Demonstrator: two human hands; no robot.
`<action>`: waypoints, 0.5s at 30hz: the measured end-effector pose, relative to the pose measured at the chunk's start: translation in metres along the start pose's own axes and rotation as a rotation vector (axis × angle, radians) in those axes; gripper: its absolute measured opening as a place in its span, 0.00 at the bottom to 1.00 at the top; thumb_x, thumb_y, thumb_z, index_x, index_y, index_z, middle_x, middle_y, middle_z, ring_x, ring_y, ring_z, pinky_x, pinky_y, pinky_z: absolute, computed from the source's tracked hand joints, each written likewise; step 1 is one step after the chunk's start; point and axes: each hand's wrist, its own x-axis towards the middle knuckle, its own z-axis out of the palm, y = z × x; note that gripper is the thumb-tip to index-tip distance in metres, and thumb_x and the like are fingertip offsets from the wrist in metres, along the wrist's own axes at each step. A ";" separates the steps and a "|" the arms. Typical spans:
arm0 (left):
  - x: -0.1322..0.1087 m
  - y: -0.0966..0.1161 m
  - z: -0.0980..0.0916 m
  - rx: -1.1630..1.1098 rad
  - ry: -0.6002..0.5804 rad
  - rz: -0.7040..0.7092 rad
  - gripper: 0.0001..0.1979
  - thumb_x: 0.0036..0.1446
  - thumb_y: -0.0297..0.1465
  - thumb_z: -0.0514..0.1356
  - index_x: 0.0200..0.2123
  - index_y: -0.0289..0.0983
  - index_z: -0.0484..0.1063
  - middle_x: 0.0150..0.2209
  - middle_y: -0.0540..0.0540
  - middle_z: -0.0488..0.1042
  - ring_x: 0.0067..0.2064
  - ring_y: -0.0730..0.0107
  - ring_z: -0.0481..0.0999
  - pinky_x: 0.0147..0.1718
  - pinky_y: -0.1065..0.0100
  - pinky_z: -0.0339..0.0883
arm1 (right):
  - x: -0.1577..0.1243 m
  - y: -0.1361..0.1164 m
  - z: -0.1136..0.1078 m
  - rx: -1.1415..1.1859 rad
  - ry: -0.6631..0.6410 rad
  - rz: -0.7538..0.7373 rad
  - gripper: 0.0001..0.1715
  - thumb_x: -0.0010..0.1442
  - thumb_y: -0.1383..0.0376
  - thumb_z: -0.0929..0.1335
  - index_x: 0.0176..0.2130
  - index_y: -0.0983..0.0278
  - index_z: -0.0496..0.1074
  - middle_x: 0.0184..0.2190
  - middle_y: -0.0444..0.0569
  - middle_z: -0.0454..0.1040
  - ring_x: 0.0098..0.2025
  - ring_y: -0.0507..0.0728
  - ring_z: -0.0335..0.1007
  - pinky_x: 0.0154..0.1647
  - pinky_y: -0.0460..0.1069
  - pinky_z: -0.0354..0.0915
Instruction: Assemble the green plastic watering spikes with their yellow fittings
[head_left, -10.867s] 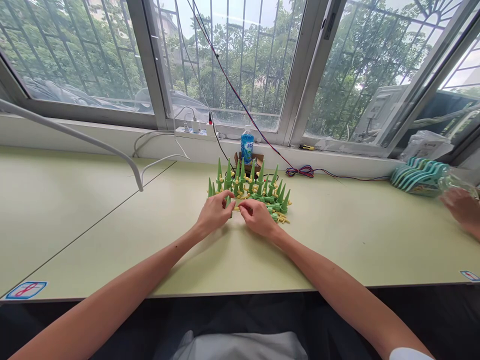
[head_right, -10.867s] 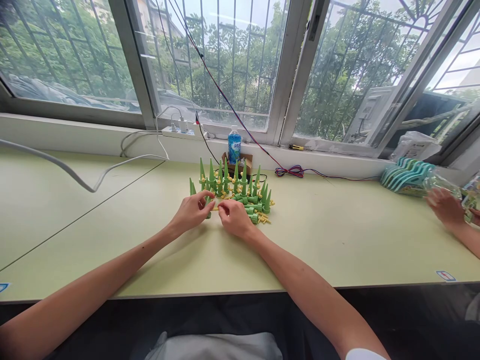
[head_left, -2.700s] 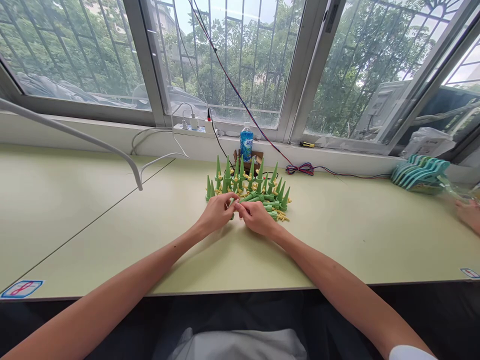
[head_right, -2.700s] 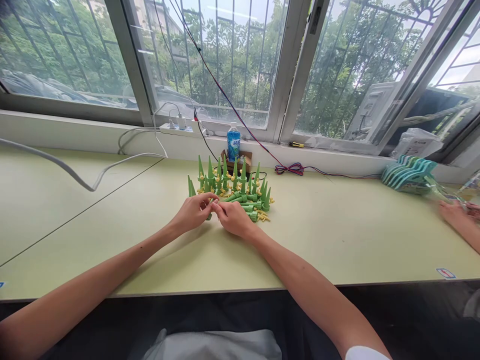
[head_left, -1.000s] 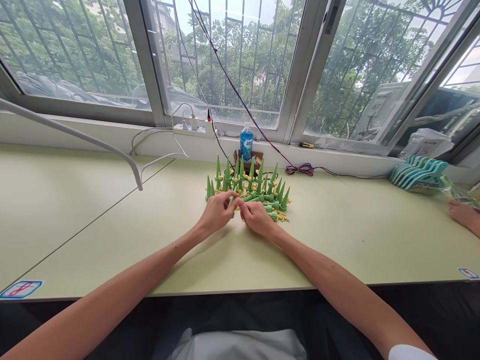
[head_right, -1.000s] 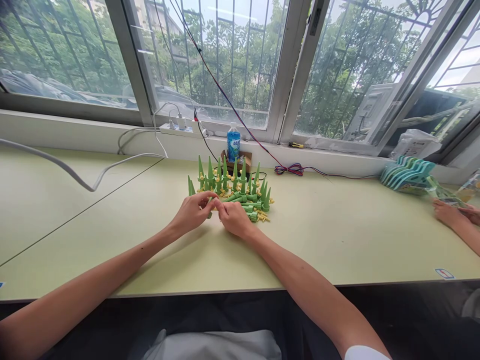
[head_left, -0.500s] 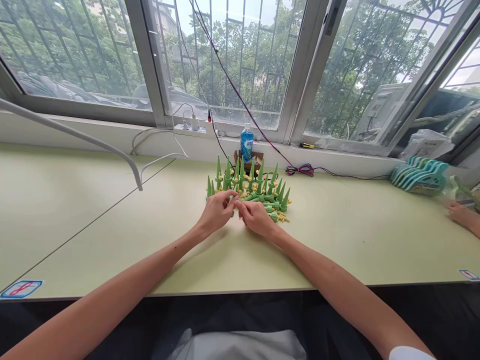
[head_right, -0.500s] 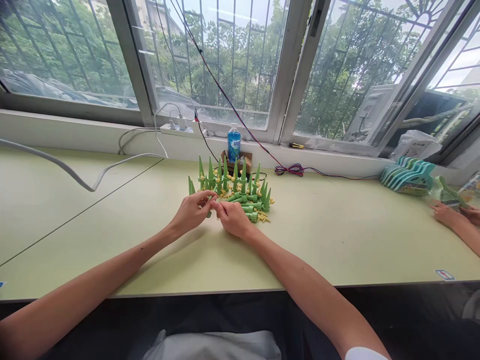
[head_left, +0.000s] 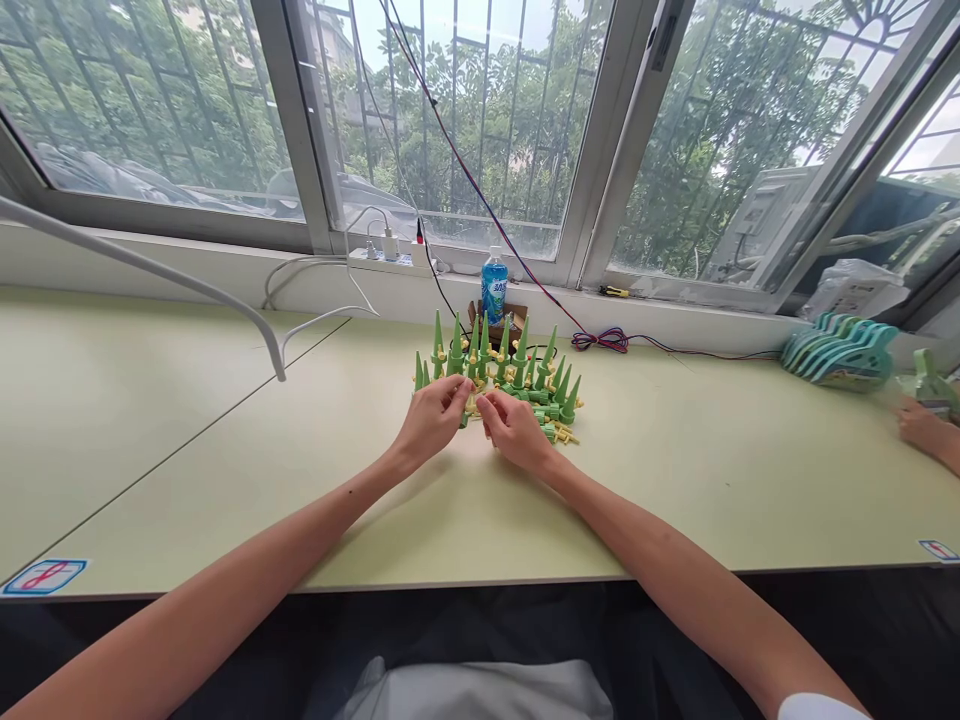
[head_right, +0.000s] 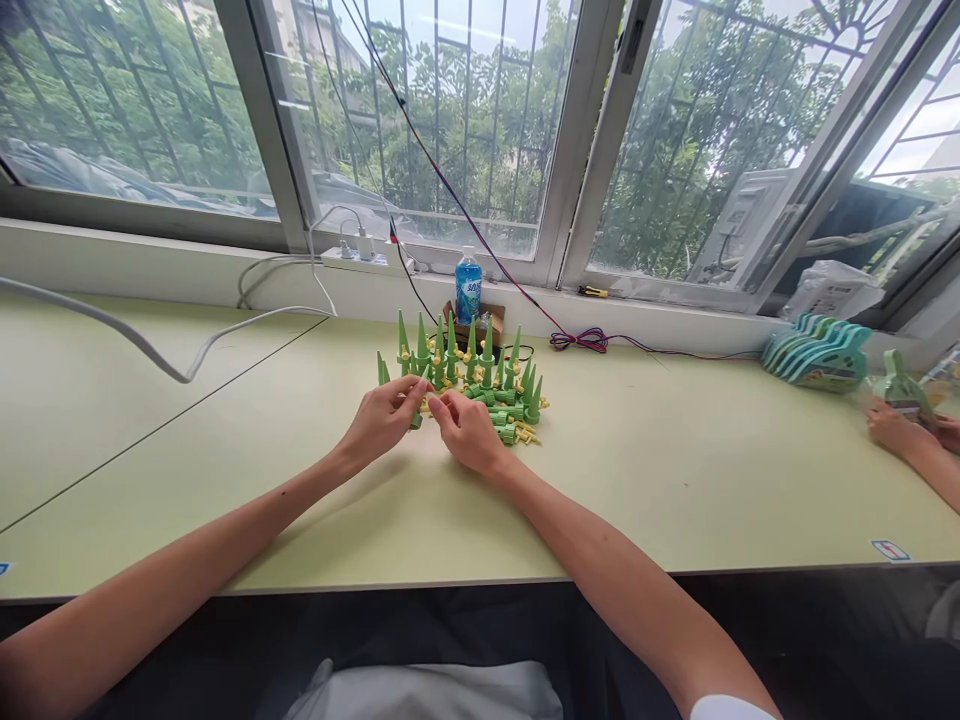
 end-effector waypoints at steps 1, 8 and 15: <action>0.000 0.000 0.000 -0.002 0.003 -0.006 0.16 0.63 0.41 0.50 0.31 0.39 0.71 0.22 0.53 0.65 0.20 0.77 0.58 0.19 0.72 0.52 | 0.000 0.000 0.000 0.003 0.001 -0.013 0.20 0.66 0.52 0.60 0.31 0.63 0.65 0.19 0.41 0.66 0.22 0.50 0.59 0.26 0.46 0.54; 0.001 -0.002 0.001 -0.002 -0.006 0.026 0.15 0.62 0.41 0.51 0.35 0.39 0.73 0.28 0.50 0.72 0.22 0.76 0.64 0.21 0.72 0.58 | 0.000 0.001 0.001 -0.001 0.021 -0.049 0.17 0.65 0.55 0.61 0.29 0.63 0.63 0.20 0.41 0.63 0.22 0.49 0.55 0.26 0.46 0.53; 0.001 -0.006 0.003 -0.003 0.005 0.083 0.12 0.59 0.38 0.55 0.40 0.40 0.74 0.27 0.49 0.71 0.29 0.71 0.71 0.24 0.73 0.65 | 0.001 0.004 0.001 -0.071 0.124 -0.050 0.27 0.65 0.52 0.61 0.21 0.63 0.55 0.16 0.40 0.55 0.20 0.48 0.48 0.23 0.47 0.47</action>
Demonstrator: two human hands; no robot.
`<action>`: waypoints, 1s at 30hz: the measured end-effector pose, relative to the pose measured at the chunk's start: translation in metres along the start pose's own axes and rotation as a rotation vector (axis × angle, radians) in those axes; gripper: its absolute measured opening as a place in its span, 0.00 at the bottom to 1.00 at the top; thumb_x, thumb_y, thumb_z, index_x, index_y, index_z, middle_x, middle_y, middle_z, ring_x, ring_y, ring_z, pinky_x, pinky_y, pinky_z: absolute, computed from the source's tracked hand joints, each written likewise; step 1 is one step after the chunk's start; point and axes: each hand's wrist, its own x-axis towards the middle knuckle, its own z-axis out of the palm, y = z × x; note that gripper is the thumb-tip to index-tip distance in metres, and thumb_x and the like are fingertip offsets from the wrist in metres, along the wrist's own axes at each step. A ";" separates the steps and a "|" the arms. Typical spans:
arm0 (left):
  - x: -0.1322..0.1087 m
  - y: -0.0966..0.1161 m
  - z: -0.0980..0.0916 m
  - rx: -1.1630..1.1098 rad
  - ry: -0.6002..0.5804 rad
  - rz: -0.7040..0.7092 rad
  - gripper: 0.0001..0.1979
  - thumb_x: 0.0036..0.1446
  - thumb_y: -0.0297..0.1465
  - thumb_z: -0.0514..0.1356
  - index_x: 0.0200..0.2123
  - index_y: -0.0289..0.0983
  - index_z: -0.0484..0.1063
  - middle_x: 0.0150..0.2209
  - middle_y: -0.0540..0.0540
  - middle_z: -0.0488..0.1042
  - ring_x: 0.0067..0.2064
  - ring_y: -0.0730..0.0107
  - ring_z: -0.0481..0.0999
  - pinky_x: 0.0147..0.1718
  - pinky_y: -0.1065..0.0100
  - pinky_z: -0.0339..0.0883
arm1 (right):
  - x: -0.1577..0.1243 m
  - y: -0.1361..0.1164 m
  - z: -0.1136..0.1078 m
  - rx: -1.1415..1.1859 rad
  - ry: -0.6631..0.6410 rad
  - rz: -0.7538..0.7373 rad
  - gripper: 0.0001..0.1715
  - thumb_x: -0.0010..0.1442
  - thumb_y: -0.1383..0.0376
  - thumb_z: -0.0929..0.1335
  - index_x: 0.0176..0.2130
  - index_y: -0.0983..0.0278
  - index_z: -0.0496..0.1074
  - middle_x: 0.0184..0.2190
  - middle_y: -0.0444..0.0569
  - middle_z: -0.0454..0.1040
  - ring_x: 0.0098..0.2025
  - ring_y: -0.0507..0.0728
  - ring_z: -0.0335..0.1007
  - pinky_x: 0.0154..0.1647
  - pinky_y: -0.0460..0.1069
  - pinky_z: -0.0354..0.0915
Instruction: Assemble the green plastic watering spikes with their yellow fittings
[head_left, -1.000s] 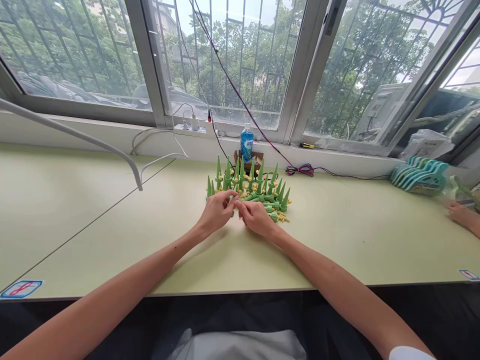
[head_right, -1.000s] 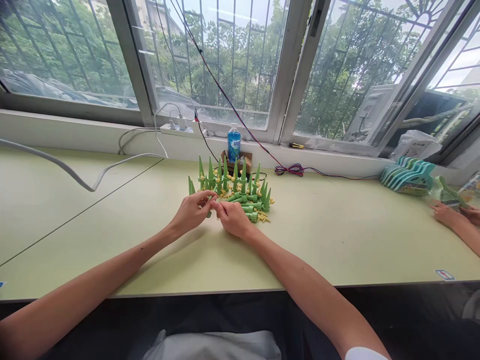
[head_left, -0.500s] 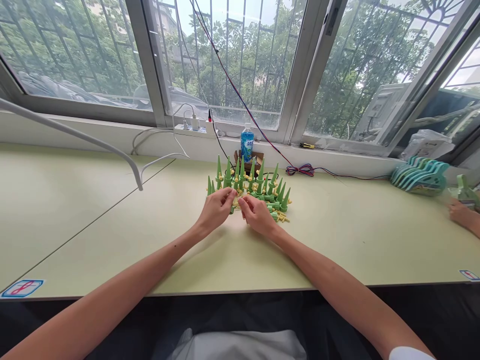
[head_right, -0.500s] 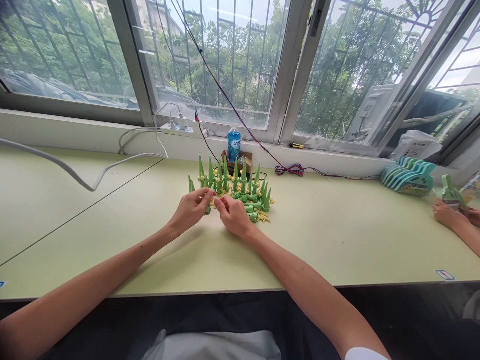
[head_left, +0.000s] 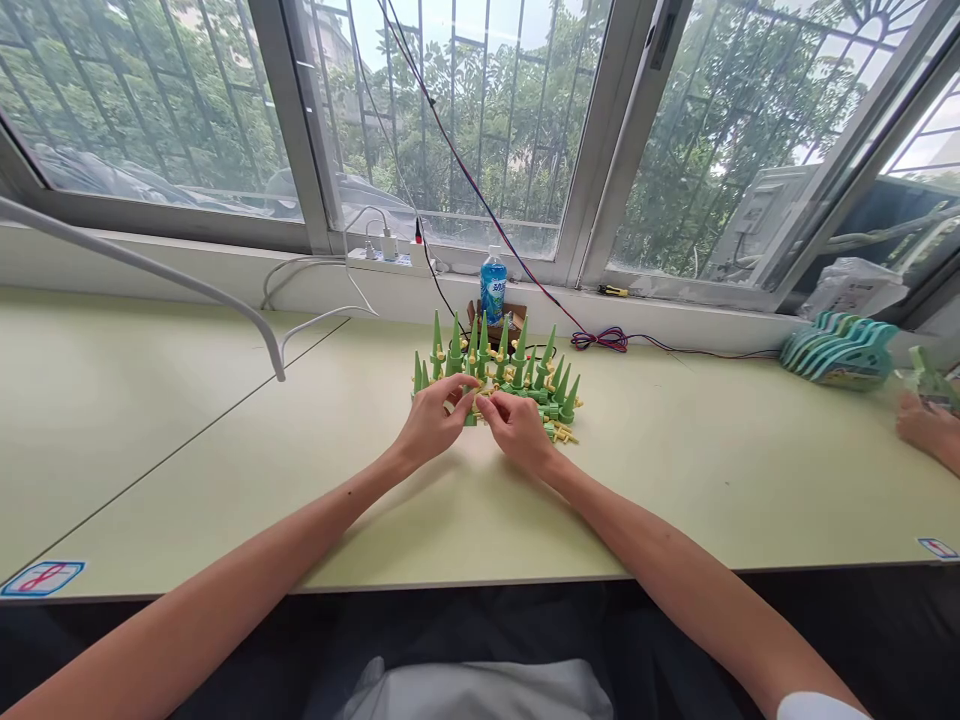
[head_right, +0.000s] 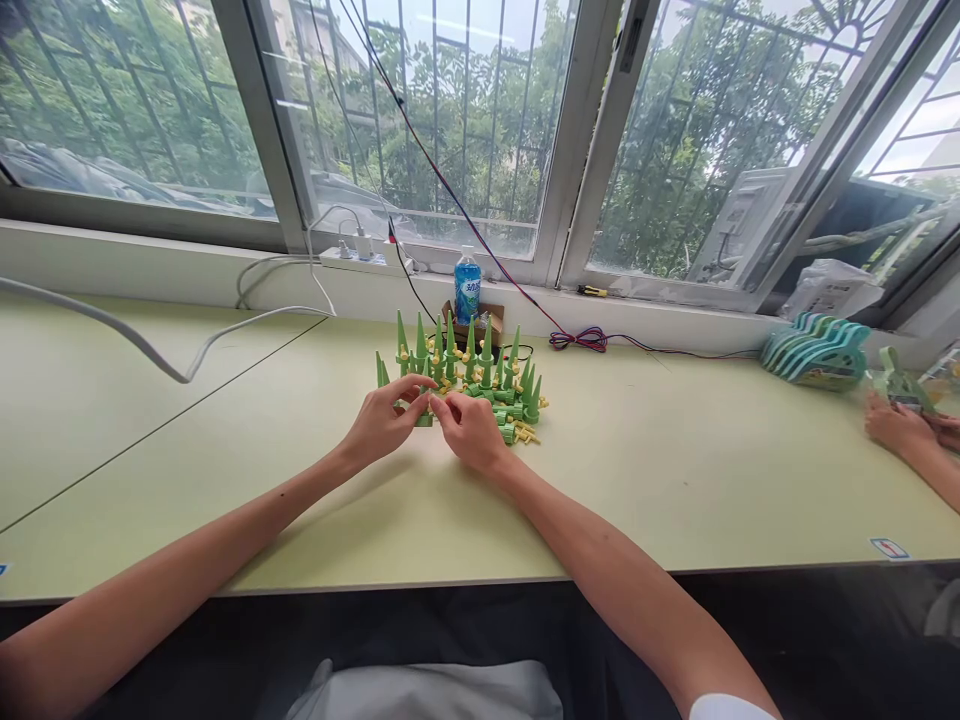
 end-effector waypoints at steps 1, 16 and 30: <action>0.000 -0.001 0.000 -0.004 0.004 0.008 0.12 0.59 0.38 0.55 0.41 0.40 0.73 0.27 0.49 0.71 0.30 0.71 0.71 0.24 0.73 0.65 | 0.000 0.001 0.000 -0.016 0.011 0.001 0.28 0.65 0.51 0.61 0.20 0.63 0.54 0.16 0.40 0.55 0.20 0.48 0.48 0.23 0.47 0.46; 0.000 -0.004 0.003 -0.097 0.013 0.019 0.12 0.57 0.32 0.58 0.45 0.39 0.71 0.37 0.45 0.73 0.34 0.69 0.75 0.26 0.71 0.74 | 0.000 -0.004 -0.005 0.015 0.004 0.038 0.16 0.63 0.52 0.63 0.35 0.63 0.66 0.21 0.42 0.67 0.21 0.50 0.58 0.24 0.46 0.55; -0.002 -0.002 0.002 -0.032 0.051 0.144 0.05 0.57 0.30 0.58 0.36 0.38 0.73 0.38 0.47 0.72 0.34 0.73 0.77 0.33 0.70 0.76 | 0.001 0.000 -0.004 0.013 0.072 0.014 0.20 0.63 0.53 0.63 0.26 0.62 0.61 0.19 0.40 0.63 0.20 0.49 0.55 0.23 0.46 0.53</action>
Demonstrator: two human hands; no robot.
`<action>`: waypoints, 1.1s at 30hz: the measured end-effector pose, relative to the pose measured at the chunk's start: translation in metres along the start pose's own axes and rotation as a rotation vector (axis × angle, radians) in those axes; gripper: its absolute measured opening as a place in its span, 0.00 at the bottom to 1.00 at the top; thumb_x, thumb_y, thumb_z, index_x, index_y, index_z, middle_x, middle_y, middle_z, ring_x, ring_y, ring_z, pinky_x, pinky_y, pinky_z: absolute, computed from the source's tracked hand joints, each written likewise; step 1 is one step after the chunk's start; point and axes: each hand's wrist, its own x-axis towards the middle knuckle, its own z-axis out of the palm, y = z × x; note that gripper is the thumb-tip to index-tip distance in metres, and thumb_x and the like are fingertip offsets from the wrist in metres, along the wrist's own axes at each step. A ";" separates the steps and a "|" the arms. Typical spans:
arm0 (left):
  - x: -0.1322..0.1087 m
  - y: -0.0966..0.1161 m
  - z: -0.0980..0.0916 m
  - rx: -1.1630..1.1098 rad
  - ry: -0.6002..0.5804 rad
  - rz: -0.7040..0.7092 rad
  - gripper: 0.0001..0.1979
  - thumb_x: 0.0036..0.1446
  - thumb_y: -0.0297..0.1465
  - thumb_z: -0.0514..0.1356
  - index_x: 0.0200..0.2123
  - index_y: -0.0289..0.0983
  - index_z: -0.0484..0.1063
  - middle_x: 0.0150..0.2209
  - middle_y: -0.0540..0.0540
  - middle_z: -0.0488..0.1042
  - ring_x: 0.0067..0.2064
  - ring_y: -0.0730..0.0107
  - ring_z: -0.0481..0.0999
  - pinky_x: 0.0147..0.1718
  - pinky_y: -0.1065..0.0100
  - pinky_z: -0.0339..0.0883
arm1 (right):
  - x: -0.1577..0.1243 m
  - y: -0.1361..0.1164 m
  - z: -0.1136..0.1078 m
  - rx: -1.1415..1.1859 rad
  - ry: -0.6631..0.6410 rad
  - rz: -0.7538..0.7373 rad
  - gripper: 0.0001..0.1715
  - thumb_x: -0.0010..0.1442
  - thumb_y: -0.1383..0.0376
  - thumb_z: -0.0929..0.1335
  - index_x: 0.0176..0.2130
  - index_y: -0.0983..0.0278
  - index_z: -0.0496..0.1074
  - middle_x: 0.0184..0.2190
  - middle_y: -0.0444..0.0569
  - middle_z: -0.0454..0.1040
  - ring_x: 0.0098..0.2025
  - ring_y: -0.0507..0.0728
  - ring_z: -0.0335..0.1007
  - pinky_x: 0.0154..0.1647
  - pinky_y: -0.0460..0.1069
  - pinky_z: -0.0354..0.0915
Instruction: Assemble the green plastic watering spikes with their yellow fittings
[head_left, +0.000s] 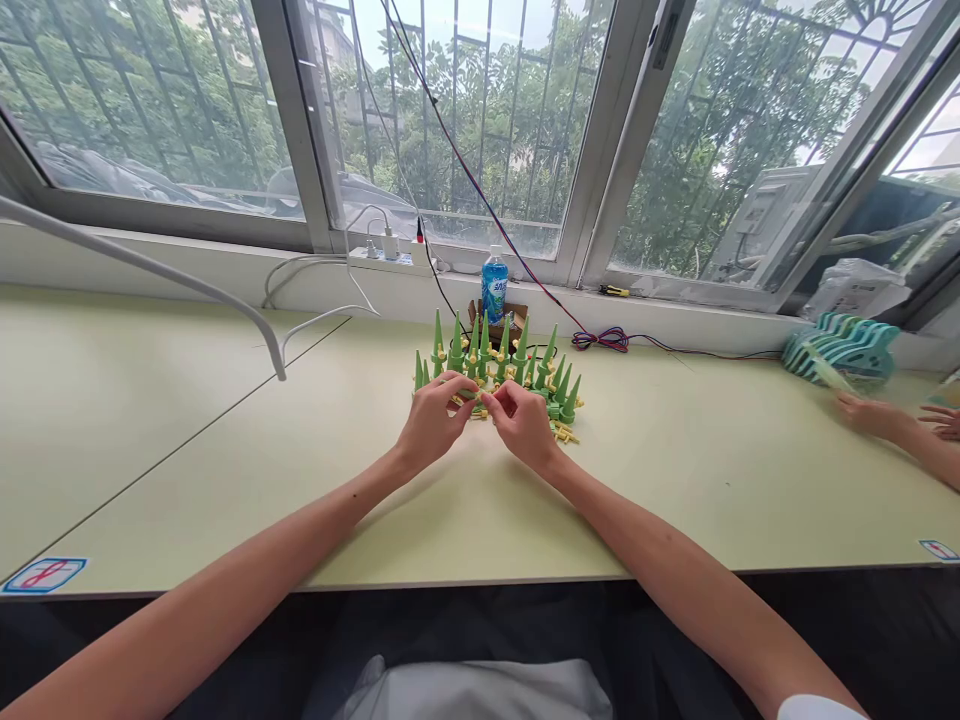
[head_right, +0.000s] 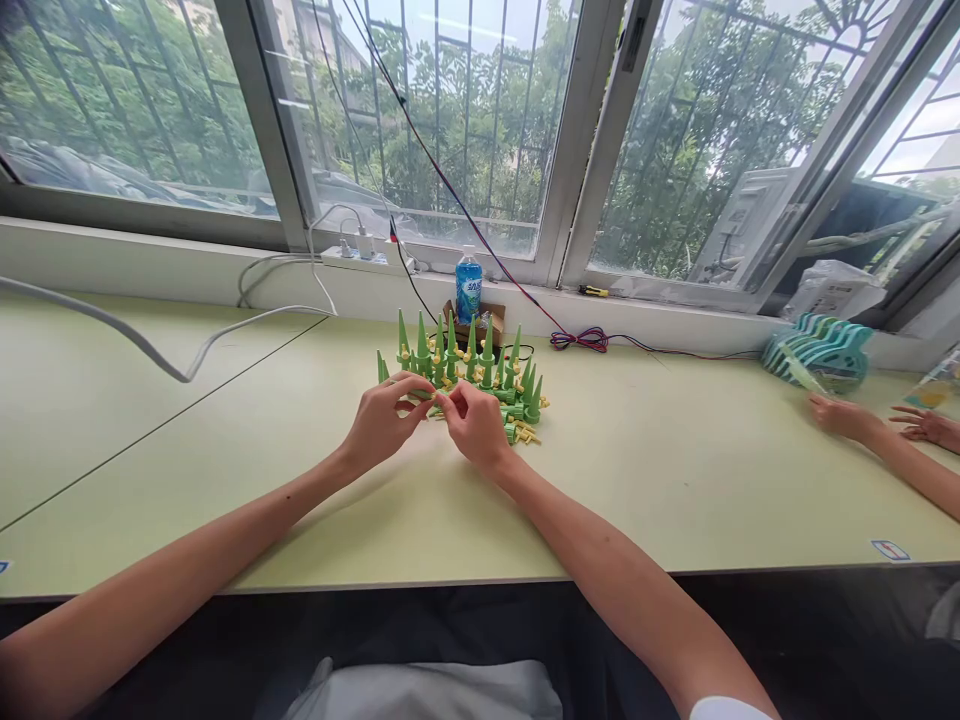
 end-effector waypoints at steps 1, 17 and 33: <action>0.000 0.000 0.000 0.009 0.007 0.016 0.04 0.58 0.29 0.58 0.36 0.38 0.73 0.38 0.47 0.72 0.34 0.74 0.76 0.34 0.71 0.76 | 0.000 0.001 0.000 -0.020 0.007 0.006 0.21 0.63 0.52 0.63 0.25 0.62 0.60 0.18 0.40 0.61 0.20 0.49 0.54 0.23 0.46 0.52; 0.001 0.005 0.000 -0.026 0.048 -0.006 0.04 0.57 0.30 0.59 0.35 0.38 0.73 0.38 0.47 0.72 0.34 0.73 0.76 0.32 0.71 0.76 | -0.001 -0.002 0.000 -0.057 -0.009 0.008 0.20 0.64 0.52 0.62 0.27 0.62 0.60 0.18 0.39 0.59 0.20 0.49 0.51 0.23 0.46 0.50; 0.000 -0.001 0.001 -0.003 0.017 0.049 0.07 0.58 0.31 0.57 0.34 0.39 0.76 0.39 0.46 0.71 0.34 0.74 0.73 0.29 0.71 0.75 | 0.000 0.004 0.003 -0.107 -0.027 0.004 0.29 0.67 0.49 0.57 0.21 0.62 0.58 0.16 0.41 0.56 0.19 0.49 0.48 0.23 0.48 0.46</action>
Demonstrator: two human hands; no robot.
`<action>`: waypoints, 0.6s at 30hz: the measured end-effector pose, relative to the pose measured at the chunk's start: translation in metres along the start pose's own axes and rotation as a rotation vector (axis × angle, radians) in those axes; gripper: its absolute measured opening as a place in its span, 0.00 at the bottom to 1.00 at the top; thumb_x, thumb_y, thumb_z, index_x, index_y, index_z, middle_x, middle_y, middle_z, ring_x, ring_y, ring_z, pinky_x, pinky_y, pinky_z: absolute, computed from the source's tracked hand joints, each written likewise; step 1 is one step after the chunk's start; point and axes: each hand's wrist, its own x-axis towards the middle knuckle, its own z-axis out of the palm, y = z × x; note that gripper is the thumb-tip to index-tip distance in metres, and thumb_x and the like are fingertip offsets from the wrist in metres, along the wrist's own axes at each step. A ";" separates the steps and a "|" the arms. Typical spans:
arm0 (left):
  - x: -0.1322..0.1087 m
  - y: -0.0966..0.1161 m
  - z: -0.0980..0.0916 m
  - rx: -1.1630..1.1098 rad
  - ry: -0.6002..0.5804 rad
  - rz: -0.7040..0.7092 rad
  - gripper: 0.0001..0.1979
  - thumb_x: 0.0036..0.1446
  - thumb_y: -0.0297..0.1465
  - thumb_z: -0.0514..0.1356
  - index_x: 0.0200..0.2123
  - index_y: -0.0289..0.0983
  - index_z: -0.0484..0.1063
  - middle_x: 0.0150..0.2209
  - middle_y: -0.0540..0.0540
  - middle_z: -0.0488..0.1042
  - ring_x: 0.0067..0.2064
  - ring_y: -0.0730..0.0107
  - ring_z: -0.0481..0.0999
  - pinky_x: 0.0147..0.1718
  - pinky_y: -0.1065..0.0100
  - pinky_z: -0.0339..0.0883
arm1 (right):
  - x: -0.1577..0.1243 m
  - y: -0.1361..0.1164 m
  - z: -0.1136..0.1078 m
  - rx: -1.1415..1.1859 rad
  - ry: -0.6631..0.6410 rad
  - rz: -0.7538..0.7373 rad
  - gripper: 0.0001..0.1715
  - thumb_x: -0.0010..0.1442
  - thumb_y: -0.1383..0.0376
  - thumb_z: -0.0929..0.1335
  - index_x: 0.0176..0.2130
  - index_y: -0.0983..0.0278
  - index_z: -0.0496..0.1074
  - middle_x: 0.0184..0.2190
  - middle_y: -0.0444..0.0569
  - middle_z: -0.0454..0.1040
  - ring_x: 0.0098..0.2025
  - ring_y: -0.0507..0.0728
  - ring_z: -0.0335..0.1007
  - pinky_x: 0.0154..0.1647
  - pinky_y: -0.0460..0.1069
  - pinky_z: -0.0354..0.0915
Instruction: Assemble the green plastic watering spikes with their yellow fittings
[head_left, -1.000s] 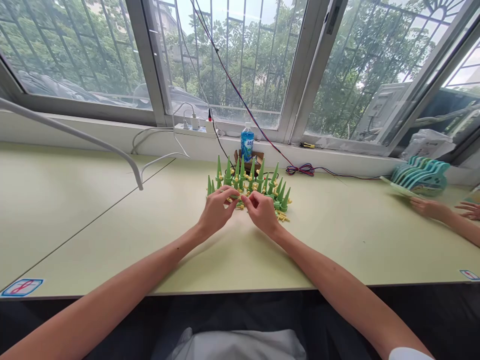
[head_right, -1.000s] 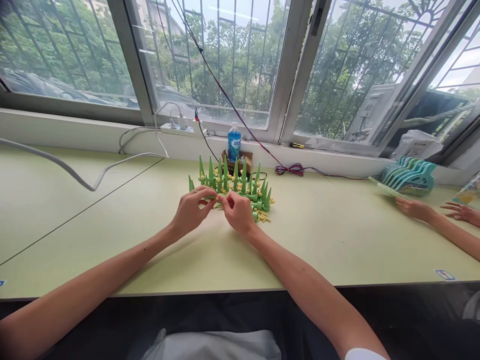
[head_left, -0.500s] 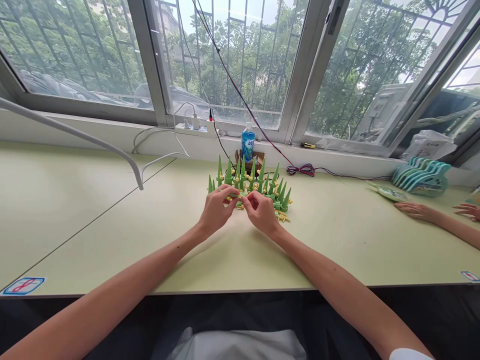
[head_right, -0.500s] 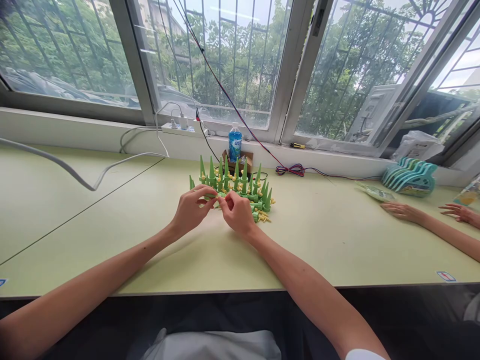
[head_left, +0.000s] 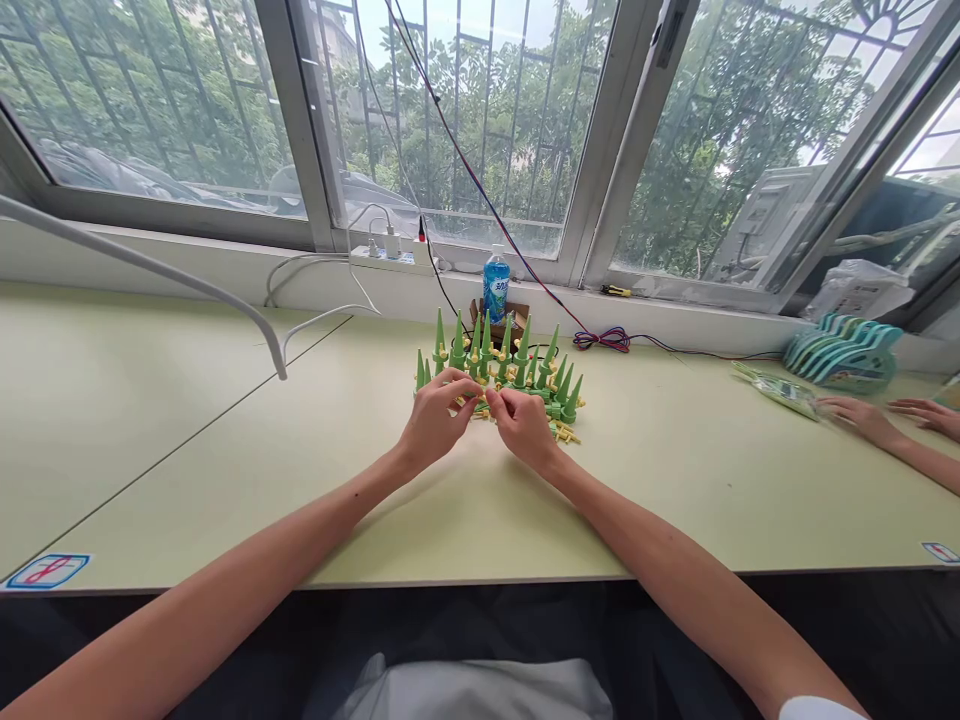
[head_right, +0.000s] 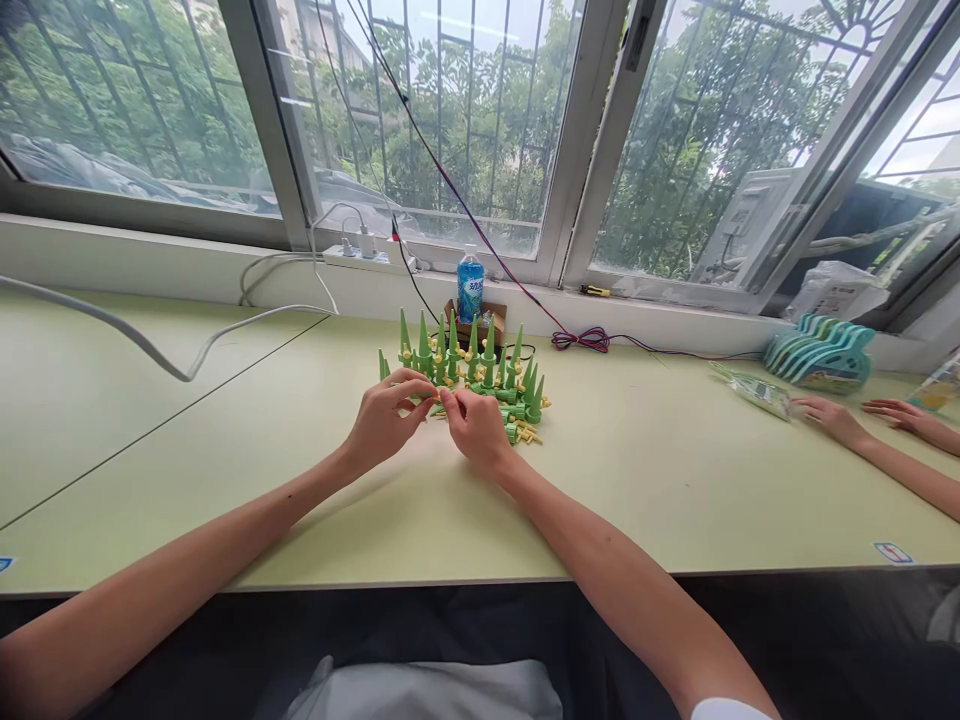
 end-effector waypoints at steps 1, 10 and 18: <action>0.000 0.000 0.000 0.004 0.001 -0.001 0.07 0.58 0.30 0.57 0.34 0.39 0.76 0.39 0.46 0.71 0.34 0.74 0.73 0.29 0.71 0.75 | 0.000 0.000 0.000 0.003 -0.002 0.002 0.29 0.67 0.49 0.57 0.21 0.62 0.58 0.16 0.41 0.56 0.19 0.49 0.48 0.23 0.48 0.45; 0.002 0.004 -0.002 0.069 0.017 -0.024 0.07 0.55 0.26 0.57 0.33 0.39 0.75 0.37 0.47 0.72 0.35 0.73 0.73 0.29 0.73 0.72 | -0.002 -0.004 -0.002 0.030 -0.012 0.001 0.21 0.63 0.52 0.63 0.25 0.62 0.60 0.16 0.39 0.57 0.19 0.49 0.50 0.23 0.47 0.49; 0.001 0.001 -0.001 0.026 -0.034 -0.034 0.07 0.54 0.27 0.58 0.35 0.37 0.76 0.37 0.46 0.71 0.31 0.75 0.73 0.30 0.72 0.75 | -0.002 -0.001 0.000 0.014 0.003 0.011 0.24 0.65 0.53 0.61 0.23 0.62 0.57 0.16 0.40 0.58 0.19 0.49 0.49 0.22 0.47 0.47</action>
